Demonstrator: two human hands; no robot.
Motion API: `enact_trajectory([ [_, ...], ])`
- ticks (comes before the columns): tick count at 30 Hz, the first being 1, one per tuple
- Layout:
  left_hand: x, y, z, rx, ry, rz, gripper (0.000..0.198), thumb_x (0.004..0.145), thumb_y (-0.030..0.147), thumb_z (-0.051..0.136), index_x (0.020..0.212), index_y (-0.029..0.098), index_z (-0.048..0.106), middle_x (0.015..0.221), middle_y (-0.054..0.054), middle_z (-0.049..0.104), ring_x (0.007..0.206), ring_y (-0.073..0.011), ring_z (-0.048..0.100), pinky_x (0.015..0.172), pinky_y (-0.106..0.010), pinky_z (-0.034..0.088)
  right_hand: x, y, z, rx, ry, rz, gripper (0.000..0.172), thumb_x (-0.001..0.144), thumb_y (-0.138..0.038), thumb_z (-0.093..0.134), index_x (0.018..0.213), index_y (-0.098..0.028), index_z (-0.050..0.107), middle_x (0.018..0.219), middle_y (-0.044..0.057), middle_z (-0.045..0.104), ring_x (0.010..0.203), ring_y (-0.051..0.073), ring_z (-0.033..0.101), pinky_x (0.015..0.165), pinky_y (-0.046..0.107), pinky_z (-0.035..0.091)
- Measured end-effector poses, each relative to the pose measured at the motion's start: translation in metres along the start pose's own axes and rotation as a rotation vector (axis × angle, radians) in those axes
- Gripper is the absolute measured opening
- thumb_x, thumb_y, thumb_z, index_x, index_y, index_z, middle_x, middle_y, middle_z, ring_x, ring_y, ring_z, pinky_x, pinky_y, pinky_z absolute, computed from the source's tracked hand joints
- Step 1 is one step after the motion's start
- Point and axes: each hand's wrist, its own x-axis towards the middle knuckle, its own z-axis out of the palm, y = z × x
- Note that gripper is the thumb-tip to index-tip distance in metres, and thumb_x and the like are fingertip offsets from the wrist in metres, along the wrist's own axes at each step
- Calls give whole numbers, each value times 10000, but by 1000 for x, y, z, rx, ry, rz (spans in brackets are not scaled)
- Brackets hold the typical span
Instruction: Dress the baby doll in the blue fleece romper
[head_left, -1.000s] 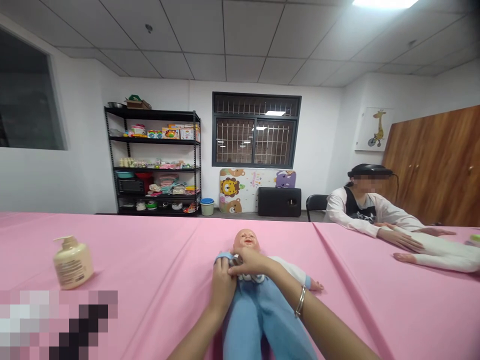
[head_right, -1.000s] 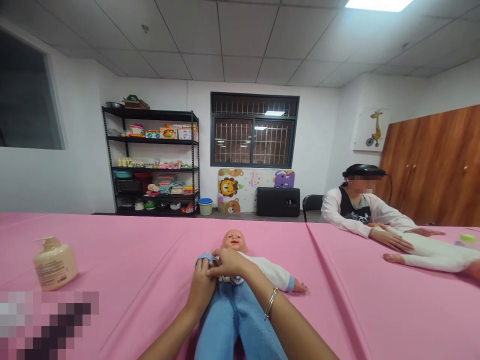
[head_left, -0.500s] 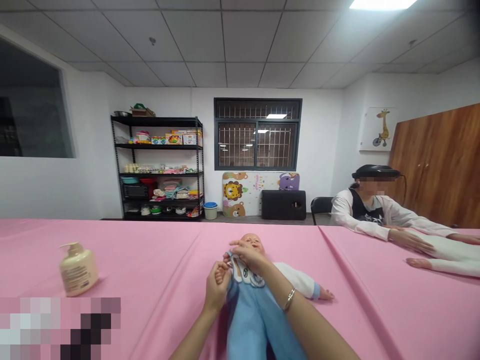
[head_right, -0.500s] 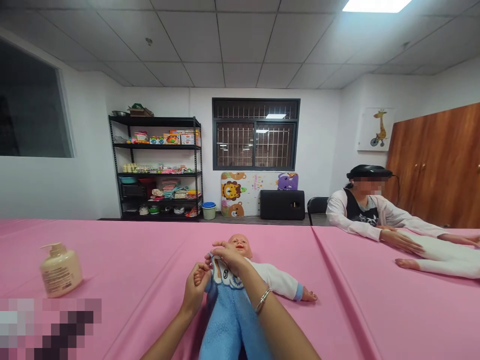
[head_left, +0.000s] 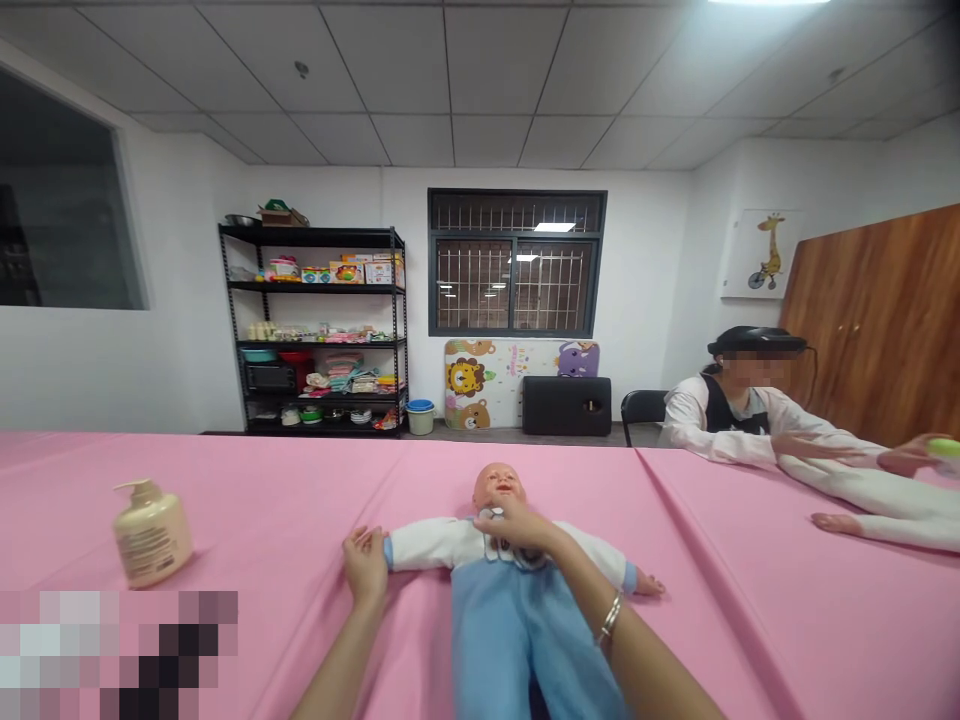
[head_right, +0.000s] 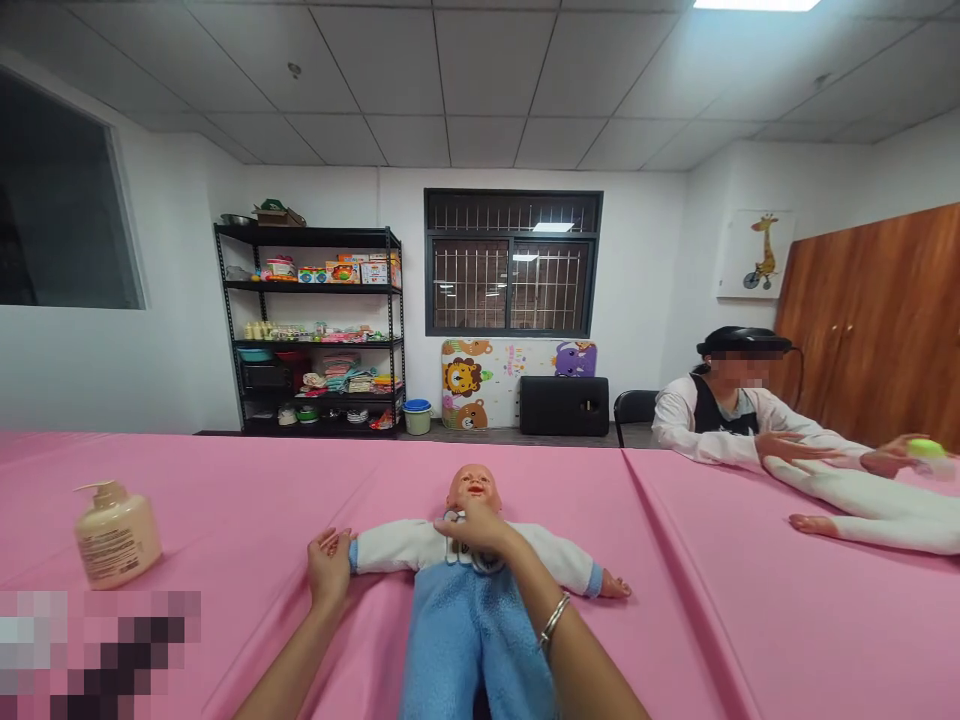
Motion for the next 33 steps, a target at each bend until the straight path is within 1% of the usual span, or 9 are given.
enact_trajectory([
  [4,6,-7,-6,201,41,193,397,634,6,432,986,185,468,969,-56,578,970,-191,568,929,-365,417,-16,17,-52,-270,2,23,656,491,-121,711,1126,-191,560,930,38,628,805,176,567,672,245,401],
  [11,-38,30,19,362,-6,485,269,724,132,406,978,158,489,1023,-92,557,1012,-238,529,903,-408,421,-54,94,-74,-317,340,171,346,729,-272,544,1045,-134,573,822,62,653,752,167,591,663,247,392],
  [13,-69,51,39,279,-190,513,226,741,189,422,950,161,503,966,-82,576,929,-226,563,839,-379,457,-64,112,-66,-249,299,180,346,727,-339,551,997,-127,589,818,72,658,741,177,597,648,249,395],
  [17,-141,82,83,304,-809,603,184,787,192,403,870,170,566,859,-50,622,843,-188,584,789,-318,465,-71,126,-47,-229,238,203,219,689,-304,547,827,-148,616,725,57,650,671,175,577,605,250,364],
  [22,-184,68,135,704,-1205,759,283,767,108,423,922,184,647,940,-59,664,899,-195,593,832,-308,453,-64,110,-40,102,369,199,159,619,-323,497,560,-175,489,564,14,530,571,137,474,572,248,332],
  [25,-183,47,160,954,-1153,744,318,716,20,416,852,138,678,840,-114,676,812,-243,621,758,-344,486,-60,98,-41,560,263,251,239,636,-406,379,519,-200,347,513,-9,418,517,120,435,538,245,358],
  [27,-181,37,171,1021,-1065,735,343,691,-27,409,892,73,668,879,-183,657,866,-297,612,784,-400,482,-59,97,-43,604,209,253,252,647,-431,335,536,-205,328,525,-3,417,517,127,442,533,255,372],
  [30,-176,32,175,1061,-834,815,488,704,-78,356,1150,6,535,1136,-263,543,1120,-332,494,932,-460,408,-64,113,-46,162,329,143,267,631,-416,427,692,-170,510,743,71,580,737,197,541,684,311,408],
  [33,-170,30,167,1018,-628,1017,571,742,-65,363,1297,66,391,1188,-203,529,1186,-274,452,987,-424,391,-76,141,-53,-485,402,147,517,609,-332,542,1089,-139,544,1071,146,590,1039,318,501,881,421,334],
])
